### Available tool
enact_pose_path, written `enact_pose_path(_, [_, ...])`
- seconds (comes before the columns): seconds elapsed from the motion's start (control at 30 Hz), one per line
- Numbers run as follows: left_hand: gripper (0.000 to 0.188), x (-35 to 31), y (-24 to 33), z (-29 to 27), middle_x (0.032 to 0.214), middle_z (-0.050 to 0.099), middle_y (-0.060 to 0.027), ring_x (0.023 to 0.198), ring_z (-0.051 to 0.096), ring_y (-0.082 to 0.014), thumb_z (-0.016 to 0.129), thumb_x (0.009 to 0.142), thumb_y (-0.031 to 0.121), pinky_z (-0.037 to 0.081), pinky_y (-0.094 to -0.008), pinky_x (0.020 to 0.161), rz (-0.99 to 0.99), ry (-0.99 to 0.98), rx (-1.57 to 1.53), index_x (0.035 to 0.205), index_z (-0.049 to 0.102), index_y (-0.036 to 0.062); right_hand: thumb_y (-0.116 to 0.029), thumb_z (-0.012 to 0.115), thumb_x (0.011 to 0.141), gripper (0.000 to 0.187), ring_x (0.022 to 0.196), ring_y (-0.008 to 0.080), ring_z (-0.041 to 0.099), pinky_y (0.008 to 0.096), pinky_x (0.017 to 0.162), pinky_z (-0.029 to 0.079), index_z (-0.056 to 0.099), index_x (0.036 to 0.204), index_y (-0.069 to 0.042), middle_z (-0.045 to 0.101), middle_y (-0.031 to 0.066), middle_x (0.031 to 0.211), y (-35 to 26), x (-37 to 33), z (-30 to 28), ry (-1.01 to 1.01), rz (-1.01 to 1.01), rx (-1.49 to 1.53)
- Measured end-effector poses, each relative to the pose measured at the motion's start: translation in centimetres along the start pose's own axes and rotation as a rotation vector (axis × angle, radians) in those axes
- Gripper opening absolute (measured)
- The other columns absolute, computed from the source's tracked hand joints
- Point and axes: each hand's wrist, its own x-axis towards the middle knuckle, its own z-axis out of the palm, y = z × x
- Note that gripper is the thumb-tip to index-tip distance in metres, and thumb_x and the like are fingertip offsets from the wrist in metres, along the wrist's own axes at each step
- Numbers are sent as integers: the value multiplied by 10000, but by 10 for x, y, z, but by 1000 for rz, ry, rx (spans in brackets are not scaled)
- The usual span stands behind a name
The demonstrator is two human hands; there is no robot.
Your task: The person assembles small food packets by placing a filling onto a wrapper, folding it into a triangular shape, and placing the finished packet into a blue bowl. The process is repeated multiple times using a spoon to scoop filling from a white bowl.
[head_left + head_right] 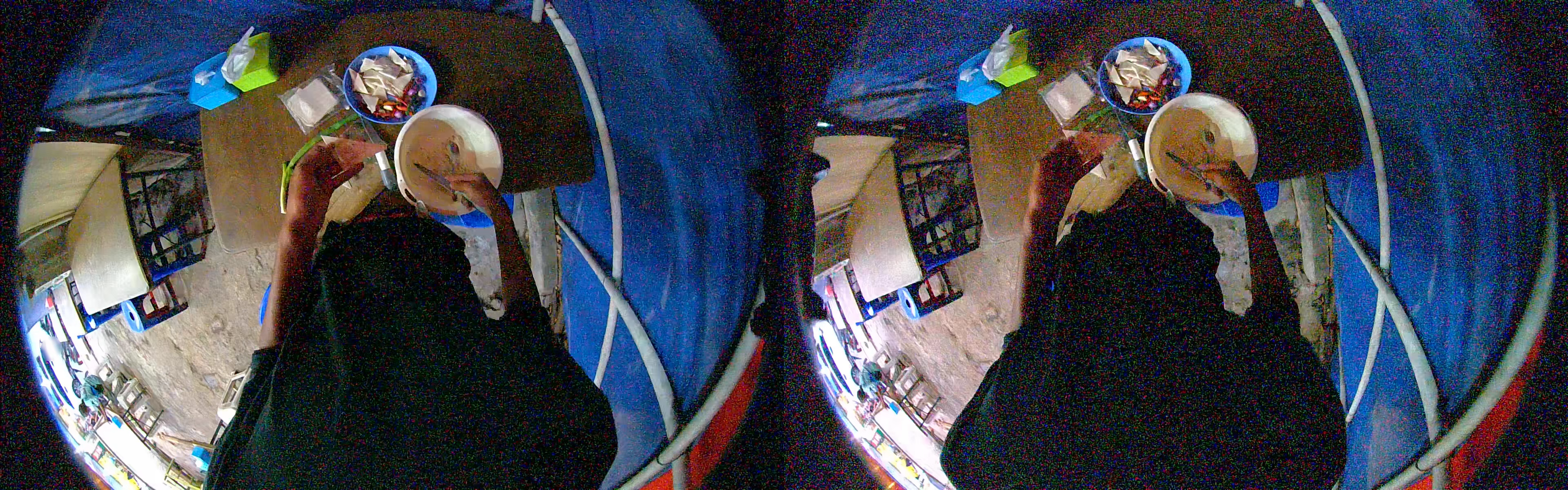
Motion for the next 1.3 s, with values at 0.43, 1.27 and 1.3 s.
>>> enact_pose_path(0.43, [455, 2, 6, 6, 1256, 531, -149, 1081, 556, -287, 404, 963, 314, 501, -442, 860, 13, -210, -203, 1283, 473, -2, -200, 625, 859, 355, 557, 130, 553, 259, 518, 457, 616, 1159, -12, 629, 51, 798, -103, -61, -54, -2, 83, 518])
enact_pose_path(1.27, [376, 20, 82, 46, 993, 658, -117, 835, 657, -235, 600, 847, 270, 579, -306, 561, -306, -849, 332, 1099, 624, -7, -188, 612, 891, 227, 451, 39, 407, 229, 405, 318, 695, 1070, -76, 573, -14, 593, -219, -69, -100, -294, -176, -114])
enact_pose_path(1.3, [363, 20, 82, 49, 984, 660, -110, 852, 654, -231, 590, 853, 266, 584, -317, 589, -336, -840, 288, 1104, 624, 6, -192, 616, 890, 226, 457, 39, 409, 227, 409, 322, 696, 1069, -81, 578, -15, 604, -221, -71, -102, -273, -201, -139])
